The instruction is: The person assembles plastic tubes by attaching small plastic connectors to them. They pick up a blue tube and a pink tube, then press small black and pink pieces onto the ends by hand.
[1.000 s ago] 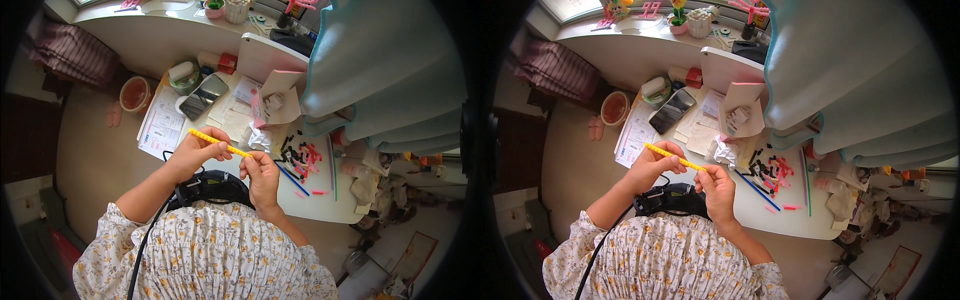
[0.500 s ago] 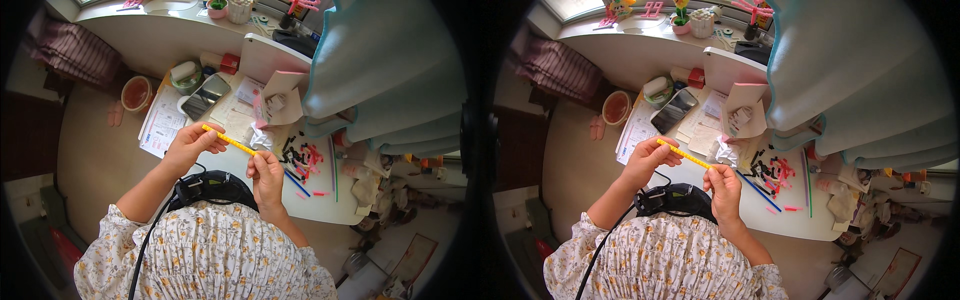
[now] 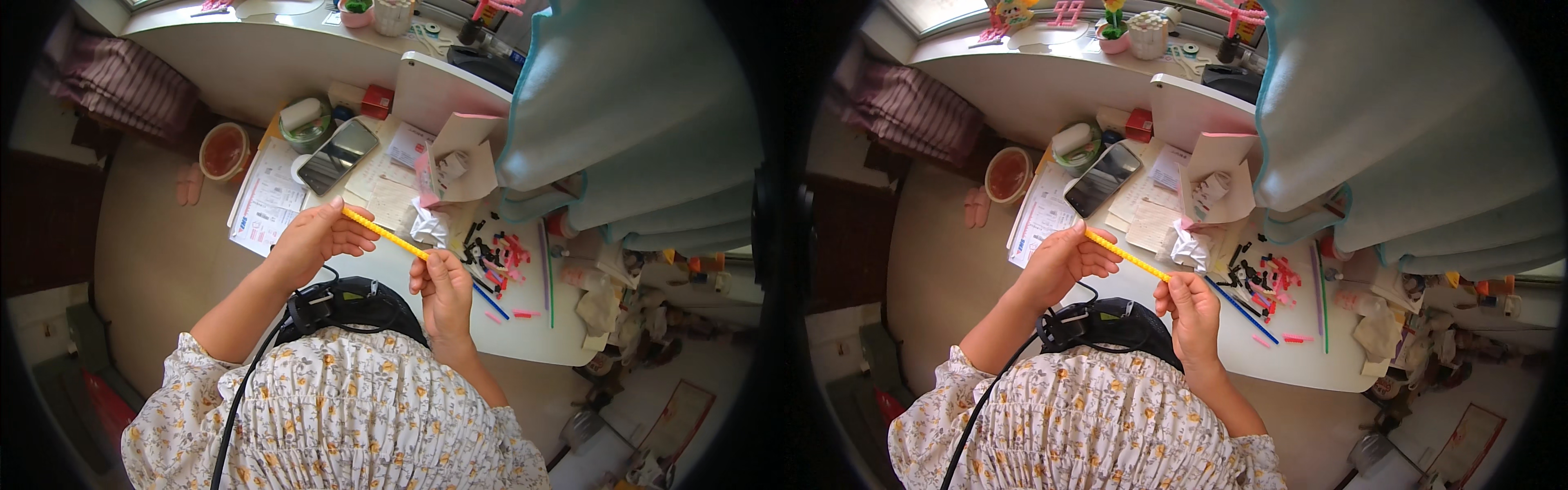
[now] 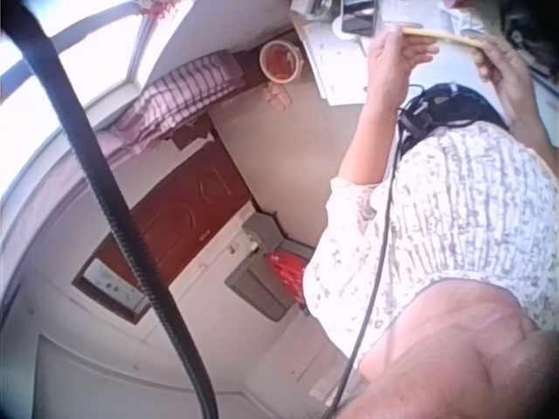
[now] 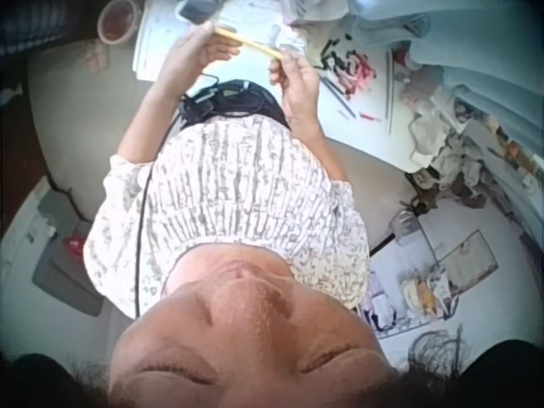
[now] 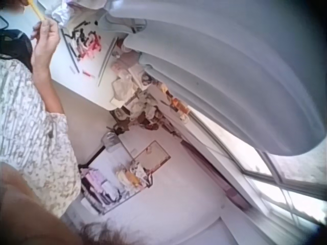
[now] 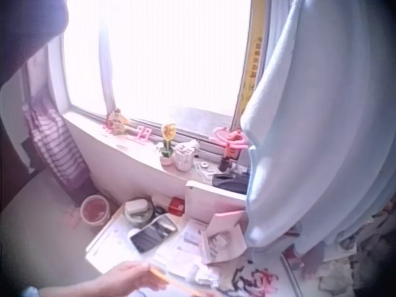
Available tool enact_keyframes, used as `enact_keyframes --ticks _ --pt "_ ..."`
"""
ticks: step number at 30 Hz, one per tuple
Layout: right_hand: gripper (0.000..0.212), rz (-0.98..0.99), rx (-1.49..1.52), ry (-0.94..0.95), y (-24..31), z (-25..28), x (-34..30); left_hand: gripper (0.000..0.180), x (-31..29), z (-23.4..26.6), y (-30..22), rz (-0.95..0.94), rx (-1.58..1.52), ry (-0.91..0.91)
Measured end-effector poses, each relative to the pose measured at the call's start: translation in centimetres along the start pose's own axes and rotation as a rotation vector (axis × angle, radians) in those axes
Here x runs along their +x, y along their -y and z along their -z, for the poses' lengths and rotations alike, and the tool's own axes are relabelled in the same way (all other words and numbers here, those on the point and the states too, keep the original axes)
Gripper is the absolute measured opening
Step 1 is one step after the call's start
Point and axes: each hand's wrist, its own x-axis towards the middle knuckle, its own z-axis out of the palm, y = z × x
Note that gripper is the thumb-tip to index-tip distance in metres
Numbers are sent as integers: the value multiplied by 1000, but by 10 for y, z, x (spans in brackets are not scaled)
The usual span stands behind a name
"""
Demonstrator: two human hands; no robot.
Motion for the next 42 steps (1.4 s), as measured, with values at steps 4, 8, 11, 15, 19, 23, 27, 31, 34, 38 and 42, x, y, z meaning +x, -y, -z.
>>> enact_keyframes --ticks 4,8,11,15,19,23,27,31,34,38,42 --pt "18 -9 -39 -31 -1 -1 -1 56 1 7 1 44 -57 23" --pt "18 -14 -22 -31 -2 -2 0 55 -1 13 0 82 -120 39" --pt "19 -15 -33 -29 -3 -2 2 45 -1 18 0 93 -111 51" --pt "23 -8 -43 -10 -5 1 4 35 -1 17 -1 77 -30 14" --pt "26 -31 -71 -34 -6 -2 5 35 -2 20 0 68 -24 -1" --pt "28 -20 -55 -24 -5 -2 4 35 -1 21 2 70 -29 -1" --pt "30 -18 -51 -25 -6 -1 3 35 -1 22 3 75 -32 3" --pt "34 -15 -10 -15 -7 2 2 35 -2 21 5 81 -26 0" --pt "36 -29 -10 -26 -7 3 2 35 -2 18 4 92 -10 -8" --pt "37 -33 -3 -19 -8 7 2 35 -1 17 6 91 -2 -17" --pt "38 -30 -7 -2 -10 7 4 35 -1 21 7 84 0 -20"
